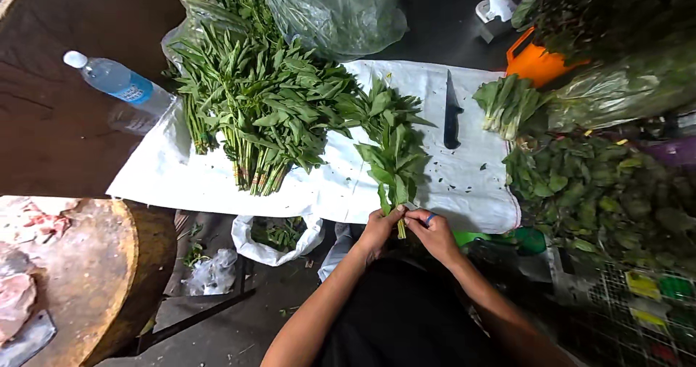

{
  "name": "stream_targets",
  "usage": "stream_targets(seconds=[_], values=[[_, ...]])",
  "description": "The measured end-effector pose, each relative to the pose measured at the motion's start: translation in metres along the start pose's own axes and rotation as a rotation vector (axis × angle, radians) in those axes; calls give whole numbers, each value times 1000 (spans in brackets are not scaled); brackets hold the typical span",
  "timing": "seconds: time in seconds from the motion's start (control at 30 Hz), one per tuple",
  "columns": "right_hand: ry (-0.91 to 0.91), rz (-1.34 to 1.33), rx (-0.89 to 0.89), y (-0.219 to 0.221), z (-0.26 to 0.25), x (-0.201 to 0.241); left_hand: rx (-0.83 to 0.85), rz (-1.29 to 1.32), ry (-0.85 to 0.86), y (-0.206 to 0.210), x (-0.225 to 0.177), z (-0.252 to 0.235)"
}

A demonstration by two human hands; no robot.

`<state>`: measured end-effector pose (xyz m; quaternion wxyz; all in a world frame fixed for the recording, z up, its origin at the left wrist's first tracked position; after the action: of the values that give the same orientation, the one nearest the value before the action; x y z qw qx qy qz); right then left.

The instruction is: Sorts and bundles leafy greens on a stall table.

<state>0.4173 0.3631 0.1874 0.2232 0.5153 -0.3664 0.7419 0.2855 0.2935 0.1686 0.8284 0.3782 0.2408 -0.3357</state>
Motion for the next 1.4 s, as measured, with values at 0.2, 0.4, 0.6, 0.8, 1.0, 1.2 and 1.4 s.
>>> stream_targets(seconds=[0.2,0.4,0.6,0.8,1.0,1.2,1.4], values=[[-303,156,-4,-8,-3,35,77,-46,66,7,-28,11],[-392,299,10,-3,-9,49,54,-121,180,4,-38,19],[-207,109,100,9,-22,52,31,-54,58,-11,-51,20],[203,-526,224,37,-14,48,-77,-627,350,-12,-69,16],[38,-637,135,-14,-25,77,-181,-997,426,-73,-120,39],[128,-456,-54,-60,-64,69,-730,-1193,614,-209,-175,50],[72,-442,-117,-60,-91,75,-695,-1459,467,-252,-179,7]])
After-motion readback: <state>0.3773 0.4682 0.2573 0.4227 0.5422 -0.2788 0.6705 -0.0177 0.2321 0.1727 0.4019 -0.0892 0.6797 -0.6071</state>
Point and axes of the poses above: each hand's wrist, its own z-axis away from the middle knuckle, its own y-axis out of the palm, x = y × z, the point moved 4 cm from there along -z, towards the middle knuckle
